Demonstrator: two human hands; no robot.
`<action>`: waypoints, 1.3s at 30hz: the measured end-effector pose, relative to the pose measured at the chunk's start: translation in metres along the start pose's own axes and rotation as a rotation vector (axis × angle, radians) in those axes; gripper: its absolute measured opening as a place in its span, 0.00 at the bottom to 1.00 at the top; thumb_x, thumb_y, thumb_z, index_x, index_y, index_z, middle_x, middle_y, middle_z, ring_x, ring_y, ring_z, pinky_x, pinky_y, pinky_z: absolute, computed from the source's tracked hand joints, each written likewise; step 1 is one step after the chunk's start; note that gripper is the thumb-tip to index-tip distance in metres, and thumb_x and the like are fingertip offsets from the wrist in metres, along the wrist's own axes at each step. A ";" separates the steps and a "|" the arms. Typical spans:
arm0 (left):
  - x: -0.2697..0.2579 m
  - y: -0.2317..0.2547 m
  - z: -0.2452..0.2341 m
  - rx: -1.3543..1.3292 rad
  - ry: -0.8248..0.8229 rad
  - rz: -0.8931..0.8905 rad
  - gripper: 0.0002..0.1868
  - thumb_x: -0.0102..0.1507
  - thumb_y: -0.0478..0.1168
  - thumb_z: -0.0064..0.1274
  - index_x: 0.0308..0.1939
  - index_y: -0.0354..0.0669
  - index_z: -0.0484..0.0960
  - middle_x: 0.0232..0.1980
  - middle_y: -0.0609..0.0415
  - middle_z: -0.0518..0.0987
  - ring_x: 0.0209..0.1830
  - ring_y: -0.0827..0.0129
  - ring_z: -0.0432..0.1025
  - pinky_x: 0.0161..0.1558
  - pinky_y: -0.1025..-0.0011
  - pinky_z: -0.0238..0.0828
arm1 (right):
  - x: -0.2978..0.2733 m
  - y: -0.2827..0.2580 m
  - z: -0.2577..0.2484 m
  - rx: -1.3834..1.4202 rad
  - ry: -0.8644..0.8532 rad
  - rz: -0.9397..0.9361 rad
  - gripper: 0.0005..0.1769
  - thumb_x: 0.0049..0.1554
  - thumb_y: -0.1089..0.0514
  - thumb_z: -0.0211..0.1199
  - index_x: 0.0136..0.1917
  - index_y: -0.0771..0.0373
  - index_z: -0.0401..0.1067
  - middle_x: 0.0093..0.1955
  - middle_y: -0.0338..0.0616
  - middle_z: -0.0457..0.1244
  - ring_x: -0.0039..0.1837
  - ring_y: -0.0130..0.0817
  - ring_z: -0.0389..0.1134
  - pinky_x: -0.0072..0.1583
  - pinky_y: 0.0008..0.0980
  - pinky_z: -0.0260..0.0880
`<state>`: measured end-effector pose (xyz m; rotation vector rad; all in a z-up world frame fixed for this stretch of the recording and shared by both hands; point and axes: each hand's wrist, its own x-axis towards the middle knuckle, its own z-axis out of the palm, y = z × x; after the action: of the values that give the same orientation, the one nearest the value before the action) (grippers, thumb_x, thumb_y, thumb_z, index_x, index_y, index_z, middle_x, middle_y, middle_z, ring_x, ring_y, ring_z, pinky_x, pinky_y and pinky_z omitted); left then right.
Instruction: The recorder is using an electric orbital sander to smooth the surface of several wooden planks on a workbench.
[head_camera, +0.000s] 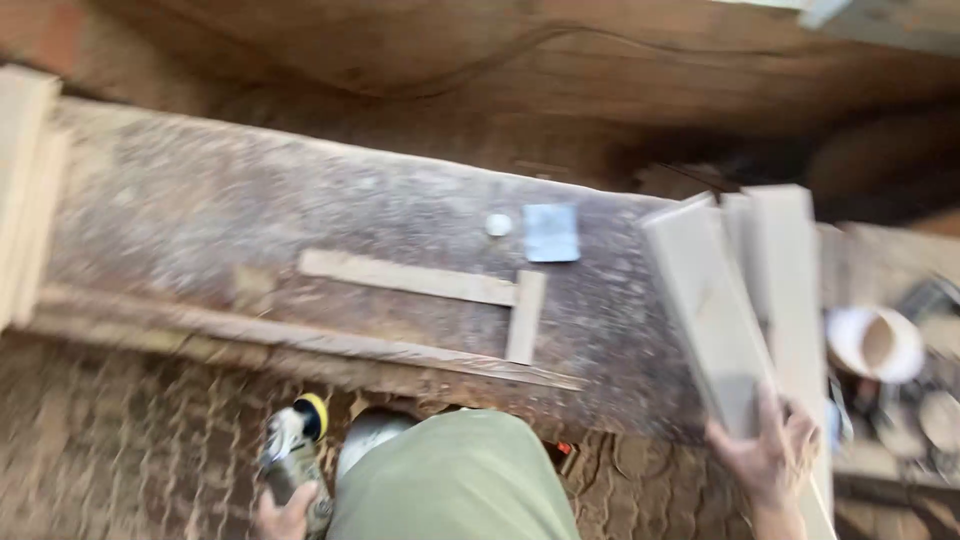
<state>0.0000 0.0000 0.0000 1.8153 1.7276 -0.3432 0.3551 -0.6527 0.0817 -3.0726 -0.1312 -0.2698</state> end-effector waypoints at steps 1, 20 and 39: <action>-0.022 0.018 -0.013 -0.020 0.031 -0.041 0.35 0.52 0.51 0.65 0.59 0.37 0.82 0.48 0.38 0.85 0.47 0.44 0.78 0.50 0.55 0.72 | 0.017 -0.036 -0.002 0.029 -0.009 -0.046 0.52 0.38 0.39 0.75 0.75 0.58 0.73 0.57 0.57 0.60 0.56 0.49 0.61 0.53 0.49 0.66; 0.022 -0.071 -0.067 -0.496 -0.003 0.096 0.36 0.51 0.31 0.57 0.65 0.29 0.71 0.49 0.33 0.79 0.43 0.45 0.75 0.48 0.56 0.70 | 0.047 -0.512 0.175 0.292 -0.470 -0.890 0.49 0.54 0.17 0.53 0.78 0.43 0.57 0.77 0.54 0.51 0.72 0.52 0.52 0.73 0.52 0.48; 0.106 0.213 -0.131 -0.289 -0.071 0.280 0.30 0.51 0.36 0.57 0.57 0.32 0.72 0.40 0.38 0.75 0.37 0.49 0.72 0.38 0.49 0.70 | -0.003 -0.371 0.134 0.232 -0.111 -0.695 0.32 0.54 0.43 0.65 0.70 0.52 0.69 0.75 0.50 0.60 0.78 0.47 0.58 0.77 0.50 0.55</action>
<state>0.1909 0.1690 0.0947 1.7751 1.3708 -0.0390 0.3420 -0.2752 -0.0331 -2.6937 -1.1459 -0.0937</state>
